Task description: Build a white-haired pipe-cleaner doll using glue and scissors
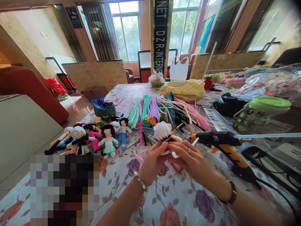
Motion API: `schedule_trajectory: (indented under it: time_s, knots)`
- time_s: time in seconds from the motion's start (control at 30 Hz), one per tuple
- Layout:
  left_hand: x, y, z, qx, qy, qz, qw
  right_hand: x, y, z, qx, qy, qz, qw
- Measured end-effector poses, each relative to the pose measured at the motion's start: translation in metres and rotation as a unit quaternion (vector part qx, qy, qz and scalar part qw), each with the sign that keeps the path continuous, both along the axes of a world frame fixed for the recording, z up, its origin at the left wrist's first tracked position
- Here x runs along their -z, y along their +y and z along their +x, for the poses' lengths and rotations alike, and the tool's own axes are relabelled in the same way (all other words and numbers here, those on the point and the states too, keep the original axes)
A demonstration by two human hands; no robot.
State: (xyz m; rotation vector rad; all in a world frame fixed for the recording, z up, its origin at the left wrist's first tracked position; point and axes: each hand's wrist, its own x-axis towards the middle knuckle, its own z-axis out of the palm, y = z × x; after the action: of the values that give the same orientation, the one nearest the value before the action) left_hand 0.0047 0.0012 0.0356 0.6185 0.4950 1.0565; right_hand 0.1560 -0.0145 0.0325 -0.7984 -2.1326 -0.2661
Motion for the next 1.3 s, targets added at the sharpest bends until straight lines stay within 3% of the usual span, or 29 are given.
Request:
schedule_trajectory:
  time_s: [0.1, 0.3, 0.47, 0.73, 0.97, 1.13, 1.3]
  knots:
    - [0.001, 0.0, -0.003, 0.001, 0.039, 0.039, 0.999, -0.001, -0.003, 0.001, 0.016, 0.068, -0.071, 0.995]
    - [-0.004, 0.001, -0.005, -0.014, 0.104, 0.057, 0.993, 0.003, -0.002, 0.016, 0.016, 0.219, -0.179, 0.959]
    - [-0.004, 0.002, -0.006, -0.024, 0.15, 0.068, 0.986, -0.006, -0.001, 0.026, 0.072, 0.151, -0.171, 0.971]
    - [0.0, 0.003, -0.008, -0.003, 0.206, 0.128, 0.97, -0.016, -0.002, 0.019, -0.003, 0.186, -0.173, 0.967]
    - [-0.003, 0.0, -0.006, -0.037, 0.196, 0.11, 0.974, -0.015, 0.001, 0.018, 0.014, 0.23, -0.228, 0.946]
    - [0.0, -0.001, -0.005, -0.041, 0.184, 0.107, 0.976, -0.013, 0.001, 0.014, -0.007, 0.303, -0.273, 0.913]
    - [0.003, -0.002, -0.003, -0.038, 0.168, 0.096, 0.98, -0.008, 0.0, 0.008, 0.005, 0.358, -0.269, 0.894]
